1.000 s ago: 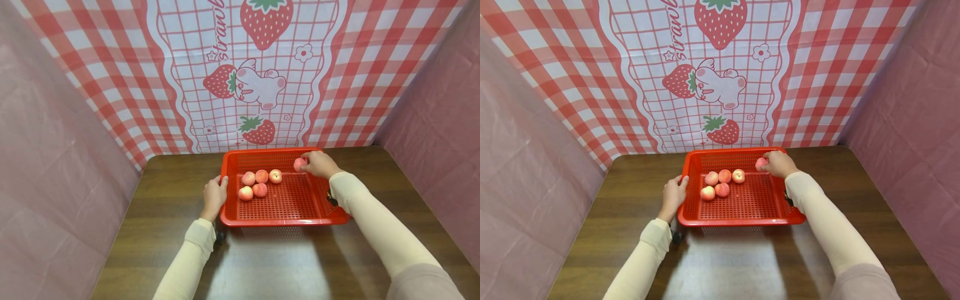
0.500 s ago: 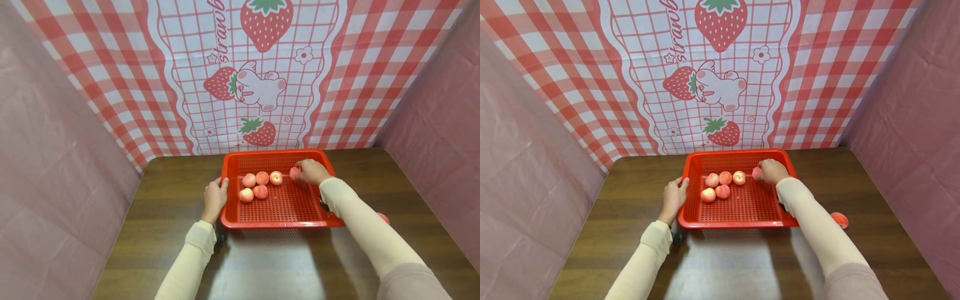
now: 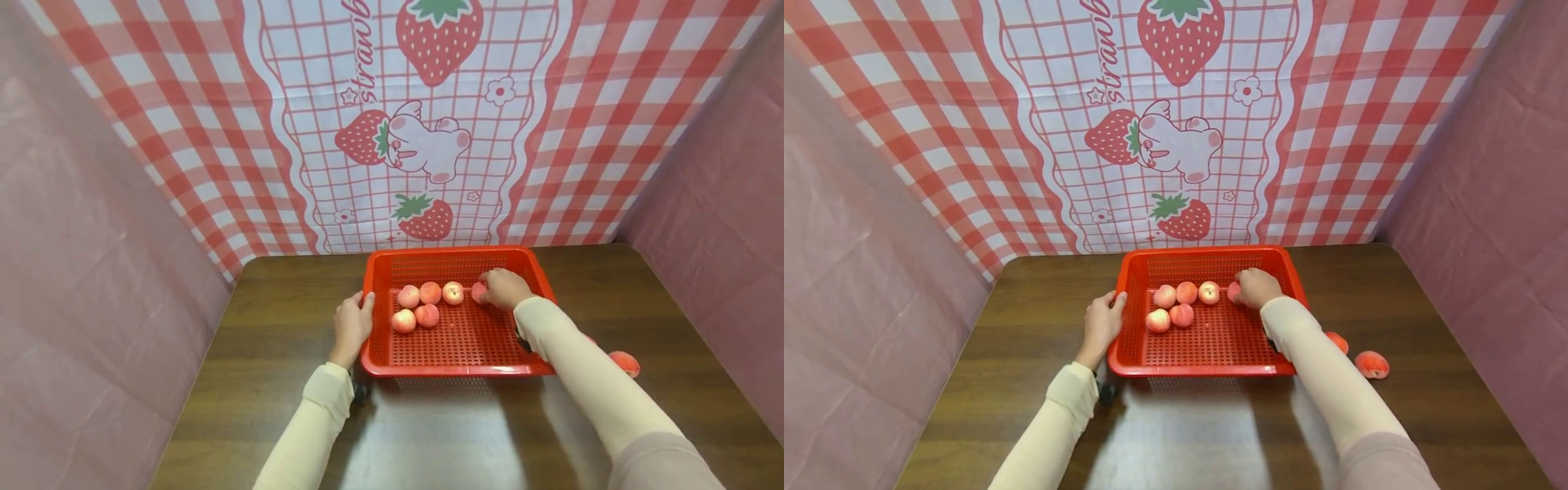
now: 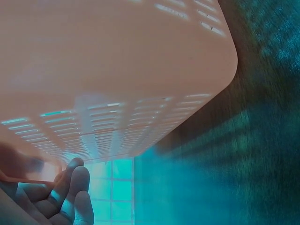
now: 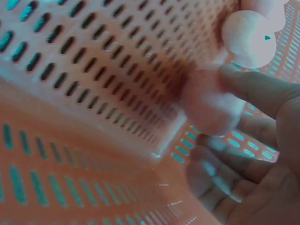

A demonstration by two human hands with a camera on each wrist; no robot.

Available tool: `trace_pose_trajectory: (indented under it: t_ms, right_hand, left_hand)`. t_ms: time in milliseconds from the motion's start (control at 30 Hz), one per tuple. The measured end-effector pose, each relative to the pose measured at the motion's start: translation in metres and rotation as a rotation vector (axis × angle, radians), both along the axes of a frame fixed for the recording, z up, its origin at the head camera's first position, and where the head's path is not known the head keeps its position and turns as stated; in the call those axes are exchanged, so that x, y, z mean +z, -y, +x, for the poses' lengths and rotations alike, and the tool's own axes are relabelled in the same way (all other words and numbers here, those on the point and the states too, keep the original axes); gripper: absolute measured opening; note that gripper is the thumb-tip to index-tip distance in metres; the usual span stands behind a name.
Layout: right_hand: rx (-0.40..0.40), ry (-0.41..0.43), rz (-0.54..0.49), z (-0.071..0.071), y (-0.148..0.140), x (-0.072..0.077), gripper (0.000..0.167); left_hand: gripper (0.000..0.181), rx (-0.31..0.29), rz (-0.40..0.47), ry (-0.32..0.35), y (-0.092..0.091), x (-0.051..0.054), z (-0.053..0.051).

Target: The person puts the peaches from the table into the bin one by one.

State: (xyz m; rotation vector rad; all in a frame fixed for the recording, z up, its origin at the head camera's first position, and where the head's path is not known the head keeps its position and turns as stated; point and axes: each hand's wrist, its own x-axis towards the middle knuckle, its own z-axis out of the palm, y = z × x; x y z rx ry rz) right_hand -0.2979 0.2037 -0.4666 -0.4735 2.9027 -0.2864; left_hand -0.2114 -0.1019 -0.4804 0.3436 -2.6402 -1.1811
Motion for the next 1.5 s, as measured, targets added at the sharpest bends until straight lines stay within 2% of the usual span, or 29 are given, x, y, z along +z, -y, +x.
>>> trace_pose_trajectory:
  t_ms: [167,367,667,867,1067,1267,1500]
  right_hand:
    - [-0.002,-0.023,0.02,0.002,0.002,0.001,0.039]
    - [-0.018,-0.011,0.035,0.001,0.009,0.004,0.026]
    - [-0.026,0.023,0.0,-0.003,0.009,-0.001,0.031]
    - [-0.026,0.008,-0.002,-0.004,0.008,-0.002,0.028]
    - [-0.021,-0.006,0.008,-0.002,0.007,0.002,0.027]
    - [-0.026,0.02,-0.011,-0.005,0.007,0.003,0.036]
    - [-0.025,0.012,-0.018,-0.011,0.004,-0.005,0.024]
  left_hand:
    - [0.035,0.007,0.006,0.0,-0.002,0.0,-0.001]
    - [0.037,-0.005,0.002,0.007,-0.002,0.001,-0.001]
    - [0.037,0.008,0.005,-0.003,0.001,-0.001,0.0]
    - [0.038,-0.003,-0.006,-0.022,0.0,-0.002,-0.001]
    - [0.039,-0.004,0.007,-0.007,-0.001,-0.001,-0.001]
    - [0.037,-0.001,0.0,-0.015,-0.002,0.0,0.0]
    - [0.038,-0.002,0.019,-0.019,-0.002,0.0,0.001]
